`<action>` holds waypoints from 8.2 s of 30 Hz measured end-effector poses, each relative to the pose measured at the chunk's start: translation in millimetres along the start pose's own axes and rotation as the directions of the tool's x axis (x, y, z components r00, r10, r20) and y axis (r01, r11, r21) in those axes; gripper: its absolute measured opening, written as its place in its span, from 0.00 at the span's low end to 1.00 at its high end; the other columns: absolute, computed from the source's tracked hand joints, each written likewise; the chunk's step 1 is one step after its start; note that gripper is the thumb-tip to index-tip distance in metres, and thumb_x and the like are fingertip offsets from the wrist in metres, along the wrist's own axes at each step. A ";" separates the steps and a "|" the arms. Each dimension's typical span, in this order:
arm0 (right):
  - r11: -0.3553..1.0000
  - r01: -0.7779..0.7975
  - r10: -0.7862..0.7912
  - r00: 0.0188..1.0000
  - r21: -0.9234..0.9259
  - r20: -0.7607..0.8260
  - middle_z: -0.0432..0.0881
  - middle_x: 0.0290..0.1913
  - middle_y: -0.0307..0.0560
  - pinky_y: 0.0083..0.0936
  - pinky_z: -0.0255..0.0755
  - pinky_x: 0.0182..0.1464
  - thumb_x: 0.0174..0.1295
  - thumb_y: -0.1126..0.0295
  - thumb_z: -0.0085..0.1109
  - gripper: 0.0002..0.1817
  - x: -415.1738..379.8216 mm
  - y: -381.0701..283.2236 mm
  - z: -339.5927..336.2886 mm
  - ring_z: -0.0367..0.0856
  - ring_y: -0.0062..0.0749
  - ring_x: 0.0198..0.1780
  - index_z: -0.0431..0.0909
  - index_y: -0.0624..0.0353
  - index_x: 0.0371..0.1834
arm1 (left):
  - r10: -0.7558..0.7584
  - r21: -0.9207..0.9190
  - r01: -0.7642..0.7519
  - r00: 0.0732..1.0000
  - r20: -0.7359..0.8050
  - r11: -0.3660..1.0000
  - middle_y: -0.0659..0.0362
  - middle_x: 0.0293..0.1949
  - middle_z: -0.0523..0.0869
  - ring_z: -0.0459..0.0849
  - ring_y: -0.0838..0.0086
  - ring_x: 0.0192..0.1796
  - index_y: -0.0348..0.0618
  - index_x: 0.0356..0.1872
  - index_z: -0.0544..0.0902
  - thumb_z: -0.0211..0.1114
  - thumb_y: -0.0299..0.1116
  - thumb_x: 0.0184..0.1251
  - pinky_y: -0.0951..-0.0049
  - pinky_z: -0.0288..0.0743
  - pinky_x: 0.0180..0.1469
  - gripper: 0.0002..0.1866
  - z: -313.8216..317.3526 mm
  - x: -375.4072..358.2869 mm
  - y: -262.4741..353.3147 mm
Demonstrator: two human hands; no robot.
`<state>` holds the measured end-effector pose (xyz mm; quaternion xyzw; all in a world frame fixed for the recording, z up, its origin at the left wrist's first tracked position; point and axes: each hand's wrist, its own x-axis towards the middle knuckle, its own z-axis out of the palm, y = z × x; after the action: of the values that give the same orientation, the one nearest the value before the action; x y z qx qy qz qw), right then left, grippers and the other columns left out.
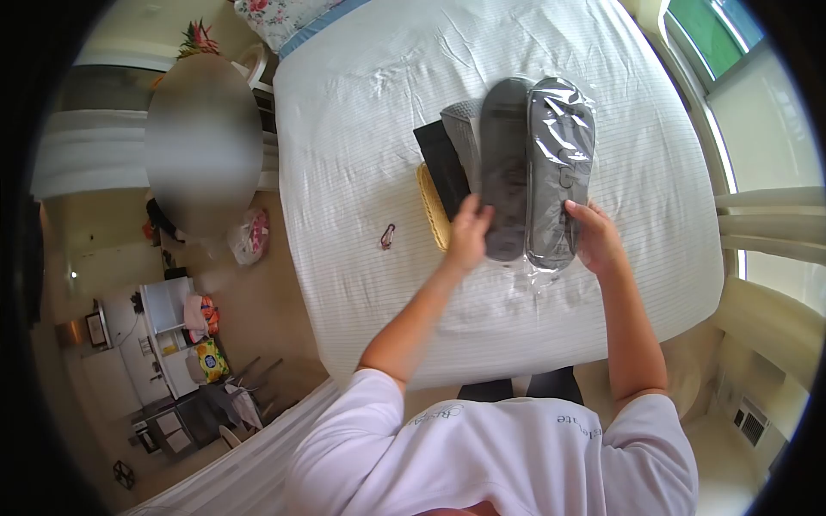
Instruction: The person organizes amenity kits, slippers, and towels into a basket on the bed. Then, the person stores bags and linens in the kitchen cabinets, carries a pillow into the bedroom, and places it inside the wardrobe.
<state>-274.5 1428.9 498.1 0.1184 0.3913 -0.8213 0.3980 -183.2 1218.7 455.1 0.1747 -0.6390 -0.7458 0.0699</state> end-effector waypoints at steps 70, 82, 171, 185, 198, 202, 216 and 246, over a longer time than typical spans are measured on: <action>-0.107 0.174 -0.104 0.977 -0.979 0.185 0.81 0.44 0.63 0.41 0.73 0.51 0.57 0.72 0.56 0.20 137.4 131.1 75.0 0.80 0.54 0.48 0.74 0.60 0.55 | -0.233 0.072 0.278 0.899 -0.371 0.958 0.57 0.36 0.85 0.81 0.76 0.39 0.35 0.41 0.76 0.55 0.22 0.63 0.77 0.72 0.43 0.07 -139.3 23.6 -124.2; -0.209 0.169 -0.148 0.968 -0.963 0.202 0.76 0.51 0.59 0.39 0.72 0.52 0.54 0.71 0.59 0.25 100.7 161.4 69.2 0.76 0.55 0.51 0.70 0.60 0.58 | -0.203 0.150 0.287 0.888 -0.413 0.946 0.52 0.37 0.87 0.84 0.63 0.42 0.41 0.47 0.80 0.59 0.29 0.57 0.68 0.74 0.47 0.15 -143.8 32.7 -166.5; 0.992 0.040 -0.109 0.745 -0.119 -0.658 0.78 0.28 0.43 0.22 0.69 0.26 0.60 0.76 0.57 0.05 231.3 84.8 134.8 0.76 0.26 0.28 0.77 0.67 0.36 | 0.378 0.826 -0.535 0.737 0.560 -0.178 0.66 0.38 0.80 0.77 0.70 0.48 0.50 0.29 0.81 0.61 0.34 0.55 0.67 0.71 0.49 0.03 -89.0 178.7 9.7; 0.988 0.023 -0.081 0.918 -0.151 -0.387 0.79 0.45 0.48 0.24 0.76 0.47 0.65 0.77 0.51 0.20 114.1 132.2 99.9 0.78 0.28 0.46 0.67 0.61 0.61 | 0.463 0.926 -0.353 0.848 0.258 0.132 0.60 0.42 0.83 0.78 0.63 0.49 0.46 0.38 0.83 0.59 0.30 0.57 0.62 0.71 0.50 0.09 -97.7 160.9 -1.1; 0.387 -0.117 -0.630 0.691 -0.915 -0.354 0.77 0.54 0.48 0.28 0.69 0.56 0.70 0.61 0.48 0.23 93.5 95.1 -129.6 0.76 0.33 0.52 0.67 0.61 0.63 | -0.163 0.335 0.424 0.791 -0.590 0.841 0.43 0.64 0.69 0.70 0.53 0.64 0.37 0.70 0.56 0.56 0.36 0.68 0.63 0.64 0.64 0.32 -94.4 1.8 -115.7; 0.616 -0.135 -0.321 0.857 -0.776 -0.403 0.80 0.44 0.46 0.27 0.75 0.46 0.70 0.61 0.48 0.20 106.3 93.3 -149.3 0.79 0.30 0.44 0.69 0.62 0.59 | -0.221 0.333 0.473 0.786 -0.577 0.816 0.43 0.66 0.67 0.69 0.55 0.66 0.37 0.71 0.53 0.57 0.34 0.66 0.63 0.62 0.66 0.35 -92.1 -0.8 -109.3; 0.560 -0.165 -0.323 0.859 -0.812 -0.397 0.82 0.40 0.51 0.23 0.81 0.33 0.71 0.65 0.46 0.16 98.0 81.2 -125.0 0.84 0.29 0.36 0.73 0.67 0.52 | -0.288 0.255 0.426 0.850 -0.441 0.868 0.45 0.64 0.70 0.70 0.59 0.64 0.37 0.72 0.53 0.59 0.34 0.62 0.67 0.61 0.64 0.38 -111.8 -14.9 -120.7; -0.401 -0.897 -0.736 0.194 0.185 -0.649 0.54 0.75 0.47 0.47 0.51 0.70 0.71 0.51 0.37 0.31 -174.3 -84.6 -387.6 0.53 0.39 0.74 0.52 0.52 0.74 | -0.014 -0.390 0.916 -0.393 -0.919 -0.092 0.47 0.74 0.48 0.46 0.58 0.76 0.45 0.73 0.52 0.51 0.46 0.69 0.43 0.39 0.72 0.35 -236.5 -366.0 -134.0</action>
<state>-268.8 1844.2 374.6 0.2829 0.8457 0.4013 0.2092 255.6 1142.1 357.9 0.9068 -0.3933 0.0319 -0.1485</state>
